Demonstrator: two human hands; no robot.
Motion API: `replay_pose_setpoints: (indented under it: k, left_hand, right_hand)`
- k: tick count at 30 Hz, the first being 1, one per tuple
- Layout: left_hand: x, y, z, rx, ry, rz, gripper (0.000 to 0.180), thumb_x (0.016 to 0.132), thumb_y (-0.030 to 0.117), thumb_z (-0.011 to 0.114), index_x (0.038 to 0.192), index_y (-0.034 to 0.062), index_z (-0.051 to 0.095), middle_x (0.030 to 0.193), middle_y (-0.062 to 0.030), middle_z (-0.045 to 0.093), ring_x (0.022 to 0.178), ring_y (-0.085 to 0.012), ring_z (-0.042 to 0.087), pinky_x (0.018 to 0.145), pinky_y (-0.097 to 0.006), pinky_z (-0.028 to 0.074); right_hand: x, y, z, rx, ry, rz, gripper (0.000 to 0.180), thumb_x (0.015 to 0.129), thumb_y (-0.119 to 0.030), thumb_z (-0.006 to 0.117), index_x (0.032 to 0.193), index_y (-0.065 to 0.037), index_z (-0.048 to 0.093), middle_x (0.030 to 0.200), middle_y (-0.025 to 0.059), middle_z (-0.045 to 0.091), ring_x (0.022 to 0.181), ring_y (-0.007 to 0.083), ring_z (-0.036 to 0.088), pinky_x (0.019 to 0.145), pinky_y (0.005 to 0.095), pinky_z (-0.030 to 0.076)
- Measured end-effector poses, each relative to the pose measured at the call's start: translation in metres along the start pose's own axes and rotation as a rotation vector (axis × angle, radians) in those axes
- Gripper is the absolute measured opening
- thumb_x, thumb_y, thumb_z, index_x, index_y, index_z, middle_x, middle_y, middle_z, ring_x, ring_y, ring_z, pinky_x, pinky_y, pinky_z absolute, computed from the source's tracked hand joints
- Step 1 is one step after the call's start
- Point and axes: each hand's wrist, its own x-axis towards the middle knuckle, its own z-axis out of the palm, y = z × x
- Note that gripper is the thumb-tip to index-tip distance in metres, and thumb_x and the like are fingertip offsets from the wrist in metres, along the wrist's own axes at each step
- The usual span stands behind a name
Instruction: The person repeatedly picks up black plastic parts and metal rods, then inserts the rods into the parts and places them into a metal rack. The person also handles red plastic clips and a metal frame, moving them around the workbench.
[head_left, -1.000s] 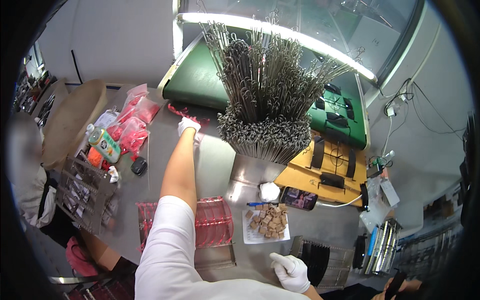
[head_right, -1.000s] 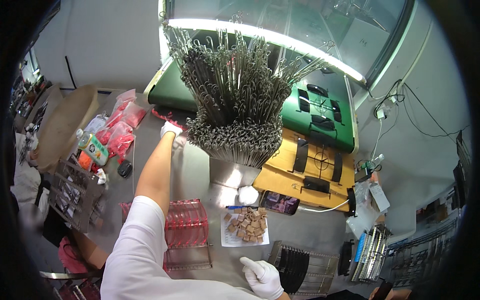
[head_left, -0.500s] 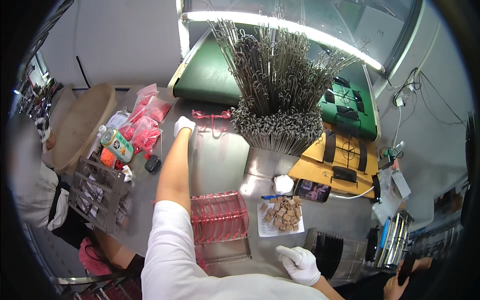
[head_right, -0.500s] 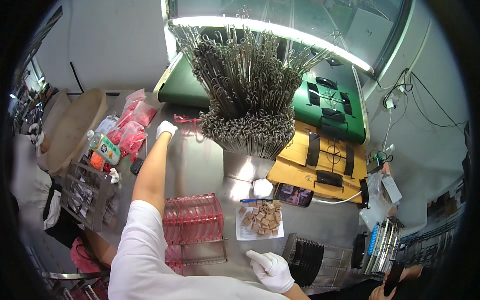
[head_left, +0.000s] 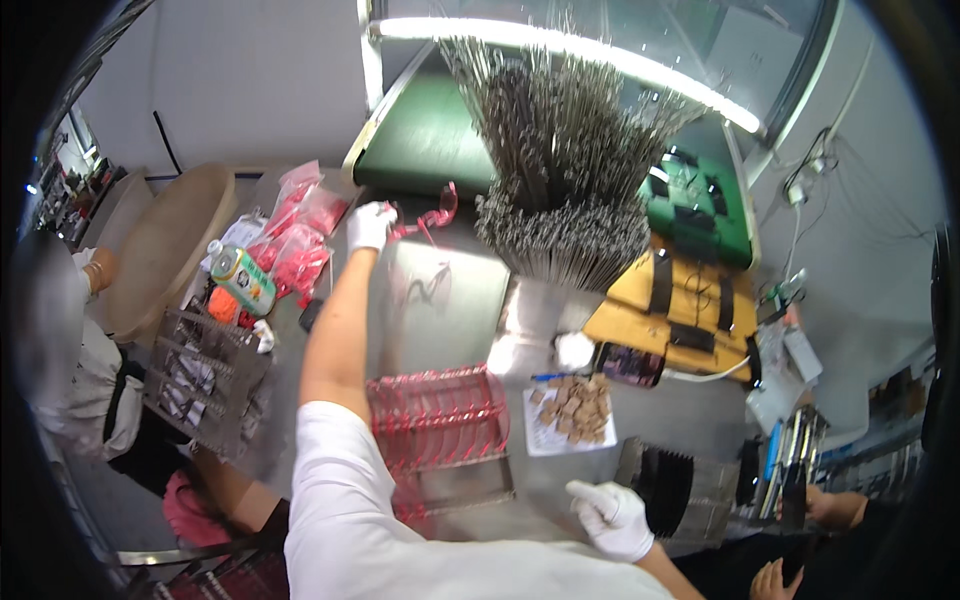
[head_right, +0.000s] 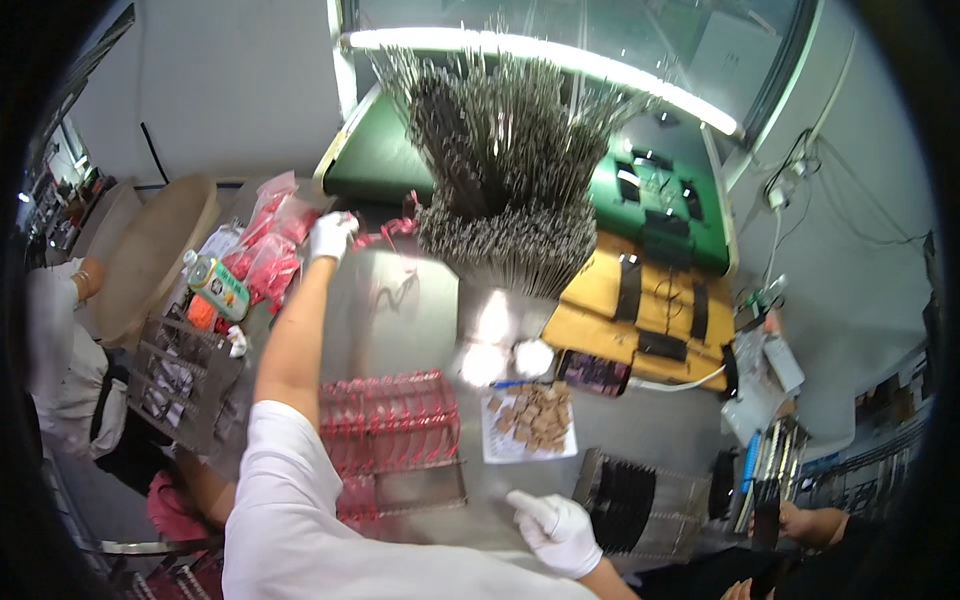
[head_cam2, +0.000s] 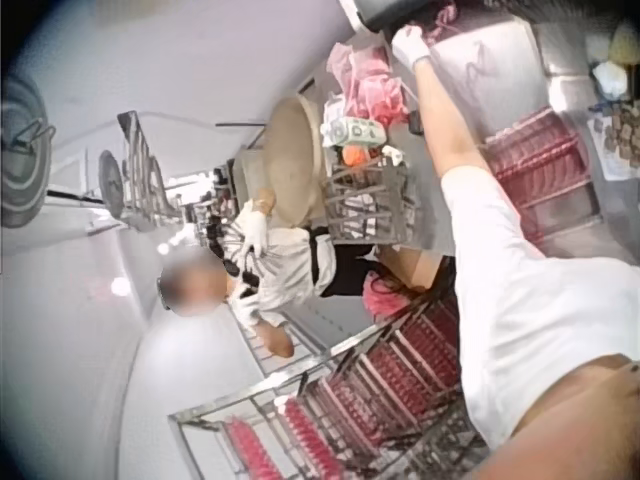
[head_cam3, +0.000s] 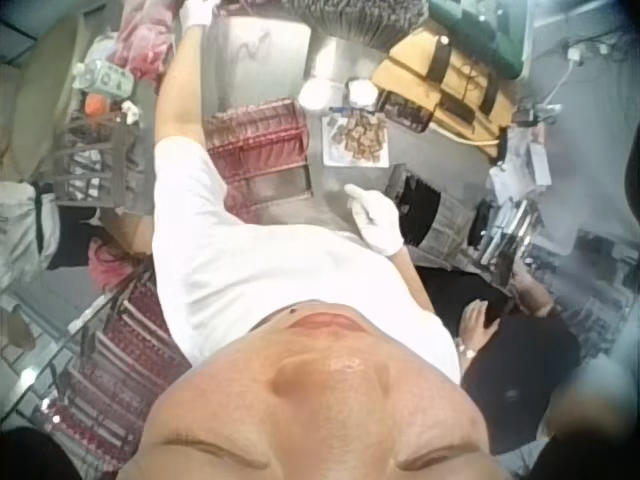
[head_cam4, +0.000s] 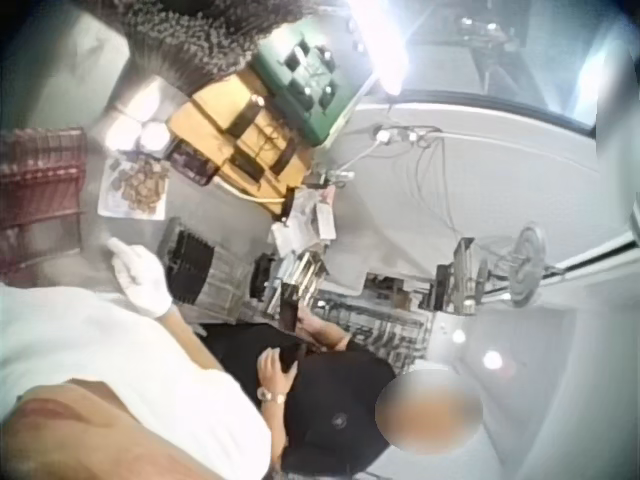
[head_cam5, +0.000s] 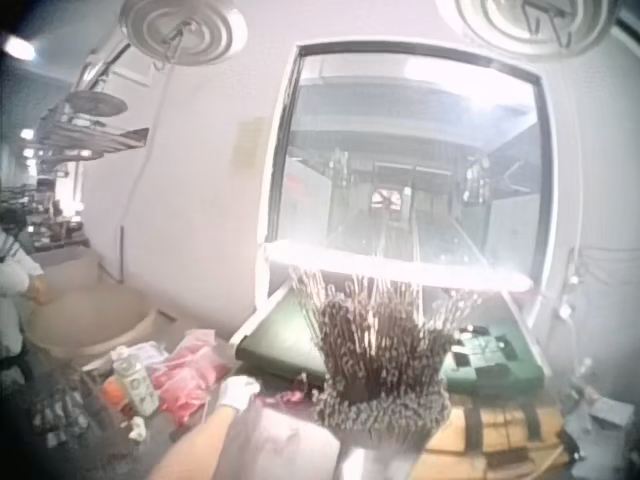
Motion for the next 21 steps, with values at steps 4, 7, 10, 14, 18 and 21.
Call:
replay_pose_setpoints:
  k: [4,7,10,14,18,21]
  left_hand:
    - [-0.063,0.096,-0.149,-0.087,-0.133,-0.024,0.028,0.087,0.022,0.075,0.103,-0.0005,0.077,0.086,-0.0094,0.075,0.069,-0.0155,0.068,0.068,-0.031,0.054]
    - [-0.158,0.216,-0.233,-0.182,-0.253,-0.113,0.021,0.09,0.014,0.073,0.102,-0.004,0.076,0.084,-0.0035,0.073,0.067,-0.0075,0.062,0.061,-0.024,0.051]
    - [-0.247,0.275,-0.265,-0.099,-0.47,-0.244,0.017,0.087,0.013,0.07,0.09,-0.0036,0.073,0.081,-0.0078,0.073,0.064,-0.008,0.063,0.057,-0.021,0.049]
    - [-0.368,0.292,-0.278,-0.386,-0.594,-0.419,0.015,0.08,0.008,0.071,0.084,-0.0064,0.071,0.075,-0.014,0.072,0.054,-0.0118,0.063,0.043,-0.022,0.045]
    - [-0.429,0.277,-0.251,-0.571,-0.534,-0.517,0.013,0.082,0.004,0.071,0.085,-0.0088,0.071,0.072,-0.0166,0.07,0.052,-0.0154,0.063,0.043,-0.023,0.046]
    - [-0.466,0.261,-0.235,-0.647,-0.475,-0.491,0.019,0.084,0.01,0.071,0.082,-0.0089,0.07,0.072,-0.0168,0.07,0.05,-0.0161,0.061,0.042,-0.024,0.043]
  right_hand:
    - [0.019,-0.013,0.013,0.096,0.003,-0.035,0.037,0.082,0.001,0.07,0.119,-0.003,0.069,0.088,0.0118,0.07,0.076,0.0301,0.068,0.07,0.0386,0.056]
    - [0.025,-0.029,0.034,0.077,0.183,-0.099,0.045,0.083,0.002,0.071,0.128,-0.001,0.064,0.104,0.0156,0.068,0.08,0.0278,0.068,0.072,0.037,0.055]
    - [0.032,-0.052,0.033,0.375,0.172,0.186,0.057,0.092,-0.015,0.069,0.144,0.002,0.051,0.125,0.0132,0.061,0.091,0.0209,0.066,0.079,0.0331,0.053]
    - [0.029,-0.076,0.015,1.012,-0.254,0.326,0.054,0.098,-0.024,0.063,0.141,0.006,0.053,0.123,0.0117,0.067,0.101,0.018,0.067,0.092,0.0303,0.052]
    - [0.008,-0.082,-0.004,0.879,-0.434,0.477,0.025,0.095,-0.002,0.051,0.105,0.008,0.072,0.101,0.0162,0.076,0.097,0.0249,0.073,0.089,0.0361,0.056]
    - [-0.017,-0.067,0.01,1.017,-0.394,0.5,0.017,0.1,-0.008,0.062,0.106,0.002,0.074,0.098,0.0084,0.075,0.085,0.0126,0.069,0.079,0.027,0.055]
